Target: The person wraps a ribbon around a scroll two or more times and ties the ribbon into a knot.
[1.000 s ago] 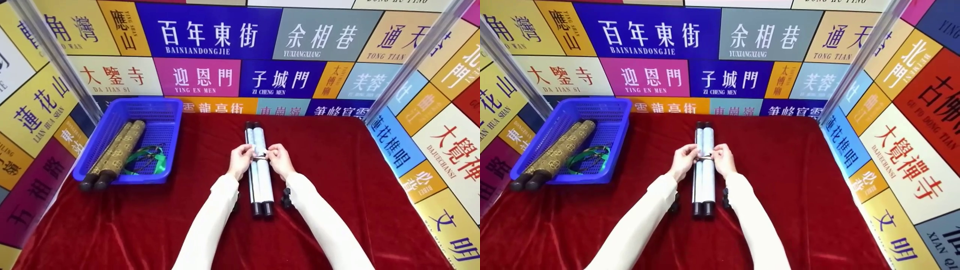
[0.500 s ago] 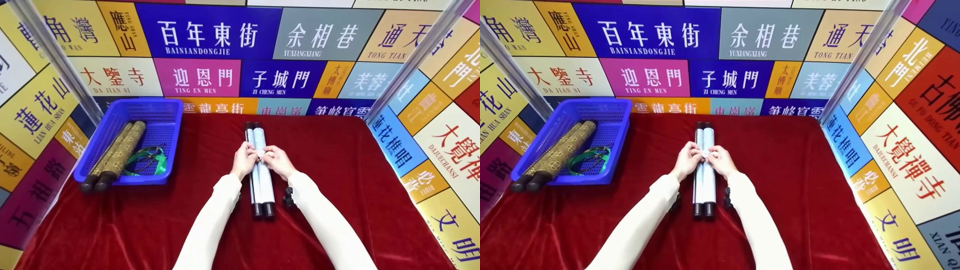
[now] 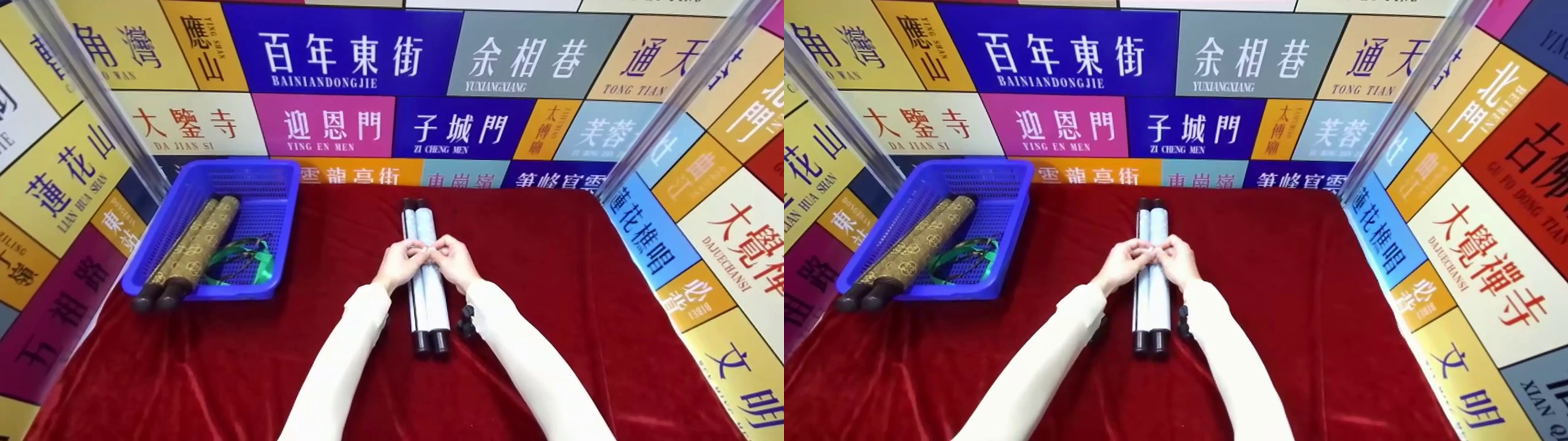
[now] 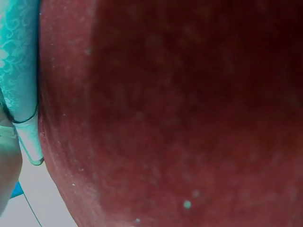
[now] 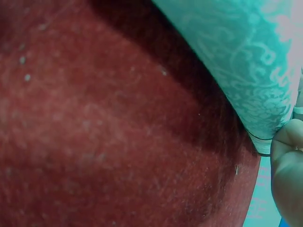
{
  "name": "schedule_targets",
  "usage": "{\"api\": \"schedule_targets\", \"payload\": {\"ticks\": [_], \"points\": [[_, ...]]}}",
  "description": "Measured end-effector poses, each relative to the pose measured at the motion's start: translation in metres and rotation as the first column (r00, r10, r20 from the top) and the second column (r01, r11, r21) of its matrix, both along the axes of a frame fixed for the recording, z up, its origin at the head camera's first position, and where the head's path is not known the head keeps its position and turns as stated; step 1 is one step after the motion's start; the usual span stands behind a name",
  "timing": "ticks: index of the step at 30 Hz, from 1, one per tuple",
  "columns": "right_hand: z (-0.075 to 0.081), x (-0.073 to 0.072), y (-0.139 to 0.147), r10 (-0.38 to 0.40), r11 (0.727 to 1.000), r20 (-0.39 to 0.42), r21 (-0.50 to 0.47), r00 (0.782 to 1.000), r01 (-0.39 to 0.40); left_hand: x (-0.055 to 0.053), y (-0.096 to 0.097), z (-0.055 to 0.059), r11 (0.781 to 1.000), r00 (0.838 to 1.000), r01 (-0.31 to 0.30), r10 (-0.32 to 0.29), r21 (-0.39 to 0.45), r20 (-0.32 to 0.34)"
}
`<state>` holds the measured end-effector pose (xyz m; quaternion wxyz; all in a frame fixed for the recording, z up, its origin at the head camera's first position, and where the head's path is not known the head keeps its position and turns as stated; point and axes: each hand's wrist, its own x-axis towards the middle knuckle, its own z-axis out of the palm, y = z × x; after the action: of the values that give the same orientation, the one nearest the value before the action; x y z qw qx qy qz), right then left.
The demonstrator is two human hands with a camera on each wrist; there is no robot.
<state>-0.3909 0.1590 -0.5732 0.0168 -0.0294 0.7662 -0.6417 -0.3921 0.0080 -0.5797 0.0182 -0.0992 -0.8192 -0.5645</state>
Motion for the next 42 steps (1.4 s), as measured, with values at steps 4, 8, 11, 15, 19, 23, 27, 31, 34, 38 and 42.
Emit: {"api": "schedule_targets", "payload": {"ticks": [4, 8, 11, 15, 19, 23, 27, 31, 34, 38, 42], "points": [[-0.001, 0.000, 0.003, 0.049, 0.998, -0.008, -0.044, 0.999, -0.049, 0.000, 0.001, 0.002, 0.998, 0.999, -0.041, 0.041, 0.040, 0.009], [-0.004, 0.000, 0.010, 0.111, 0.994, -0.065, -0.017, 0.992, -0.112, 0.000, -0.001, 0.003, 0.998, 0.998, -0.063, 0.063, 0.013, -0.001], [-0.006, 0.000, 0.015, 0.127, 0.990, -0.127, 0.077, 0.984, -0.118, 0.001, -0.004, 0.003, 0.999, 0.998, -0.027, 0.024, -0.041, -0.060], [-0.005, -0.001, 0.016, 0.129, 0.977, -0.188, 0.190, 0.974, -0.093, 0.002, -0.007, 0.003, 0.995, 0.985, 0.017, -0.034, -0.101, -0.170], [-0.005, -0.001, 0.013, 0.121, 0.965, -0.230, 0.254, 0.966, -0.061, 0.002, -0.008, 0.001, 0.990, 0.963, 0.025, -0.062, -0.141, -0.262], [-0.006, 0.000, 0.009, 0.058, 0.949, -0.265, 0.314, 0.963, 0.030, 0.002, -0.007, -0.001, 0.987, 0.942, 0.035, -0.085, -0.159, -0.323], [-0.003, 0.002, 0.003, 0.030, 0.894, -0.281, 0.436, 0.959, 0.099, 0.003, -0.007, -0.002, 0.983, 0.924, 0.013, -0.081, -0.181, -0.375], [-0.002, 0.004, -0.004, 0.053, 0.835, -0.317, 0.534, 0.947, 0.131, 0.004, -0.008, 0.000, 0.979, 0.913, -0.020, -0.065, -0.202, -0.403], [-0.001, 0.004, -0.007, 0.061, 0.826, -0.323, 0.548, 0.944, 0.134, 0.003, -0.008, 0.002, 0.976, 0.913, -0.026, -0.064, -0.214, -0.403], [0.004, 0.003, -0.007, 0.047, 0.892, -0.211, 0.449, 0.976, 0.054, 0.003, -0.010, 0.000, 0.968, 0.907, -0.026, -0.082, -0.249, -0.414], [0.008, 0.002, -0.006, 0.026, 0.964, -0.061, 0.264, 0.998, -0.009, 0.002, -0.014, -0.001, 0.959, 0.892, -0.014, -0.116, -0.283, -0.437]]}}
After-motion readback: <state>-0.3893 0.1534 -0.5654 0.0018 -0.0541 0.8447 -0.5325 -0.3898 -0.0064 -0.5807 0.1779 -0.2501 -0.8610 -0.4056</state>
